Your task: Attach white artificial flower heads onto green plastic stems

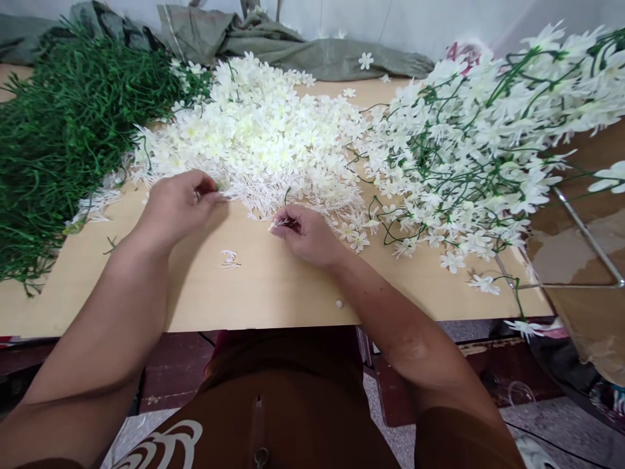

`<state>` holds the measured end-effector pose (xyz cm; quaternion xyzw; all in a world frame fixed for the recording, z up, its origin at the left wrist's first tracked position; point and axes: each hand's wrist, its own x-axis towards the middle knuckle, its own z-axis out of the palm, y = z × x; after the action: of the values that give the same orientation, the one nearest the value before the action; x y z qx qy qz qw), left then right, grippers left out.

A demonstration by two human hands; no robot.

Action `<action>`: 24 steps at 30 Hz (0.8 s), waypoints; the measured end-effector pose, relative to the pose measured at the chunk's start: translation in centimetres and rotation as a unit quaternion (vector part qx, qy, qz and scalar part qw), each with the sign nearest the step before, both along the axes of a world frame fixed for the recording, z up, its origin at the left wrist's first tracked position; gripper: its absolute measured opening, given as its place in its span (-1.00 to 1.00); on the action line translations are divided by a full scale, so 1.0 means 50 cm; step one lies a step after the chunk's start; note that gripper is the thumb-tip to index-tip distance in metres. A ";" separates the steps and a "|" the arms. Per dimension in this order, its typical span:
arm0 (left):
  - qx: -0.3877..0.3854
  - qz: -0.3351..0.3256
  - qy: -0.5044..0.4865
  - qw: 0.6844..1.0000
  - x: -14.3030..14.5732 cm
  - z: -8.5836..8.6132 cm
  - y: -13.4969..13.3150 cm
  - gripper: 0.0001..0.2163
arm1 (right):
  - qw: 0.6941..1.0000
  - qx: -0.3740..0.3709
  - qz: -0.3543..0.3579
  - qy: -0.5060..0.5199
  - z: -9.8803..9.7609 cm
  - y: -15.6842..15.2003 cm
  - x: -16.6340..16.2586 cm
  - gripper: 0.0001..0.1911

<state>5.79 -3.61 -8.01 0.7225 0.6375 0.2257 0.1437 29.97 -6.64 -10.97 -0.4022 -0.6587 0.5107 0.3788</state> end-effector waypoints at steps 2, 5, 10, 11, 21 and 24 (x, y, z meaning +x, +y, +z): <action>0.035 0.022 -0.004 0.999 -0.009 0.002 0.003 -0.95 | 1.000 -0.019 -0.012 0.011 0.003 0.005 0.007 -0.72; 0.107 0.029 -0.036 0.993 -0.018 0.007 0.008 -0.89 | 0.999 -0.033 -0.026 0.032 0.006 0.011 0.015 -0.66; 0.212 0.033 -0.116 0.970 -0.027 0.022 0.018 -0.94 | 0.998 0.000 -0.044 0.038 0.004 0.021 0.022 -0.67; 0.230 0.040 -0.140 0.962 -0.027 0.025 0.019 -0.91 | 0.998 0.006 -0.047 0.033 0.003 0.022 0.023 -0.66; -0.144 -0.149 -0.388 0.898 0.069 0.014 -0.036 -0.68 | 0.997 0.023 -0.024 0.075 0.029 0.008 0.010 -0.60; -0.232 -0.196 -0.375 0.876 0.096 0.002 -0.050 -0.66 | 0.996 0.023 -0.026 0.081 0.029 0.006 0.008 -0.59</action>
<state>10.62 -6.13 -7.91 0.6398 0.4149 0.2925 0.5769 30.35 -6.36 -9.54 -0.3675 -0.6270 0.5162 0.4531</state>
